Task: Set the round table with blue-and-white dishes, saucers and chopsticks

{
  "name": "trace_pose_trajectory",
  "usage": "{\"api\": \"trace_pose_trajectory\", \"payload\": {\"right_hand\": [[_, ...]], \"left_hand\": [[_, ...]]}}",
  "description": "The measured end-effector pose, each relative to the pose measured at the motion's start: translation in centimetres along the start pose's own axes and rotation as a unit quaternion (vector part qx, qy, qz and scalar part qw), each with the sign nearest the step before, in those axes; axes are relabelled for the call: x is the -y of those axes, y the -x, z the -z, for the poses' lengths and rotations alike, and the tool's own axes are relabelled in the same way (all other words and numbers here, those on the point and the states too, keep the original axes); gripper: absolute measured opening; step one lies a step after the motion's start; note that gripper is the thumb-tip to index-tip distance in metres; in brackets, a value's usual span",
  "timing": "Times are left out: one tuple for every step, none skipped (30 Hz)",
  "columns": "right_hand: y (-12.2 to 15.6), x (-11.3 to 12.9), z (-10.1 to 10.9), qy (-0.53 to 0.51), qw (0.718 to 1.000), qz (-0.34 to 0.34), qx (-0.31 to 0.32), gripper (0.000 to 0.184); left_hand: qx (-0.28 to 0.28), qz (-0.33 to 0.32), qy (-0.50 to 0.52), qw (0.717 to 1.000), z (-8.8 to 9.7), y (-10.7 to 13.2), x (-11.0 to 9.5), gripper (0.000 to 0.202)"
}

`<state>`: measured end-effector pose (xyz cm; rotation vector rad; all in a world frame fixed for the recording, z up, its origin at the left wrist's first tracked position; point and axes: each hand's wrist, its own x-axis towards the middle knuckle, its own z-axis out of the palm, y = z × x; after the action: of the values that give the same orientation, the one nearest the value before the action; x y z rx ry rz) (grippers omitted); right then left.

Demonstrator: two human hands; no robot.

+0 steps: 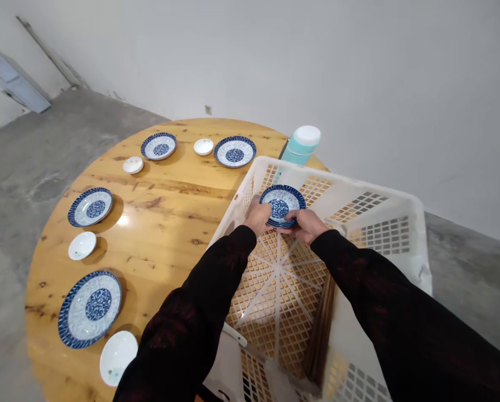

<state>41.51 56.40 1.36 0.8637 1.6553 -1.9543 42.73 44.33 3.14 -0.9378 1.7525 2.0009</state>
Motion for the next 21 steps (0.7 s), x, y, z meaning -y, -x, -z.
{"api": "trace_pose_trajectory", "payload": {"right_hand": [[-0.1,0.0,0.0,0.003,1.000,0.001,-0.003,0.029],[-0.2,0.0,0.0,0.007,1.000,0.002,-0.006,0.029],[-0.3,0.0,0.0,0.011,1.000,0.004,-0.009,0.029],[-0.3,0.0,0.0,0.015,1.000,0.008,-0.012,0.029],[-0.4,0.0,0.0,0.019,1.000,0.012,-0.014,0.029],[-0.4,-0.1,0.0,0.022,1.000,0.016,-0.015,0.029],[-0.5,-0.1,0.1,0.025,0.999,0.019,-0.016,0.028],[-0.5,-0.1,0.1,0.026,0.999,0.021,-0.016,0.029],[-0.6,-0.1,0.1,0.027,0.999,0.020,-0.014,0.029],[-0.7,-0.1,0.1,0.027,0.999,0.018,-0.013,0.029],[-0.8,-0.1,0.1,0.027,0.999,0.016,-0.011,0.029],[-1.0,-0.1,0.1,0.026,0.999,0.014,-0.010,0.030],[-1.1,-0.1,0.1,0.026,1.000,0.014,-0.009,0.030],[-1.2,-0.1,0.0,0.026,1.000,0.015,-0.009,0.030],[-1.4,-0.1,0.0,0.026,1.000,0.016,-0.009,0.029],[-1.5,-0.1,0.0,0.026,0.999,0.017,-0.009,0.029],[-1.6,-0.1,0.0,0.027,0.999,0.017,-0.008,0.028],[-1.7,-0.1,0.0,0.027,0.999,0.018,-0.008,0.028],[-1.7,-0.1,0.0,0.028,0.999,0.018,-0.008,0.027],[-1.8,-0.1,0.0,0.029,0.999,0.019,-0.008,0.027],[-1.8,-0.1,0.0,0.029,0.999,0.020,-0.007,0.027]], "left_hand": [[-0.005,-0.003,-0.004,1.000,0.0,-0.3,0.1,0.051],[-0.010,-0.008,-0.010,1.000,-0.1,-0.6,0.3,0.051],[-0.014,-0.014,-0.018,1.000,-0.1,-0.9,0.5,0.052],[-0.018,-0.020,-0.026,0.999,-0.2,-1.1,0.6,0.052],[-0.019,-0.026,-0.035,0.999,-0.2,-1.4,0.8,0.052],[-0.022,-0.031,-0.044,0.998,-0.2,-1.6,0.9,0.052],[-0.024,-0.035,-0.053,0.998,-0.3,-1.7,1.0,0.051],[-0.026,-0.038,-0.059,0.997,-0.3,-1.9,1.0,0.050],[-0.029,-0.039,-0.062,0.997,-0.4,-2.1,1.1,0.048],[-0.032,-0.036,-0.063,0.997,-0.5,-2.2,1.1,0.046],[-0.035,-0.033,-0.064,0.997,-0.5,-2.3,1.0,0.044],[-0.040,-0.030,-0.063,0.997,-0.6,-2.5,1.0,0.042],[-0.045,-0.028,-0.059,0.997,-0.6,-2.6,1.0,0.041],[-0.048,-0.027,-0.053,0.997,-0.6,-2.7,0.9,0.041],[-0.050,-0.027,-0.044,0.997,-0.6,-2.9,0.9,0.043],[-0.048,-0.029,-0.037,0.998,-0.6,-2.9,0.8,0.045],[-0.043,-0.030,-0.032,0.998,-0.5,-3.0,0.8,0.047],[-0.036,-0.030,-0.031,0.998,-0.5,-3.1,0.7,0.048],[-0.031,-0.030,-0.032,0.999,-0.4,-3.1,0.7,0.049],[-0.026,-0.031,-0.034,0.999,-0.4,-3.1,0.7,0.049],[-0.022,-0.031,-0.033,0.999,-0.3,-3.1,0.6,0.049]]}}
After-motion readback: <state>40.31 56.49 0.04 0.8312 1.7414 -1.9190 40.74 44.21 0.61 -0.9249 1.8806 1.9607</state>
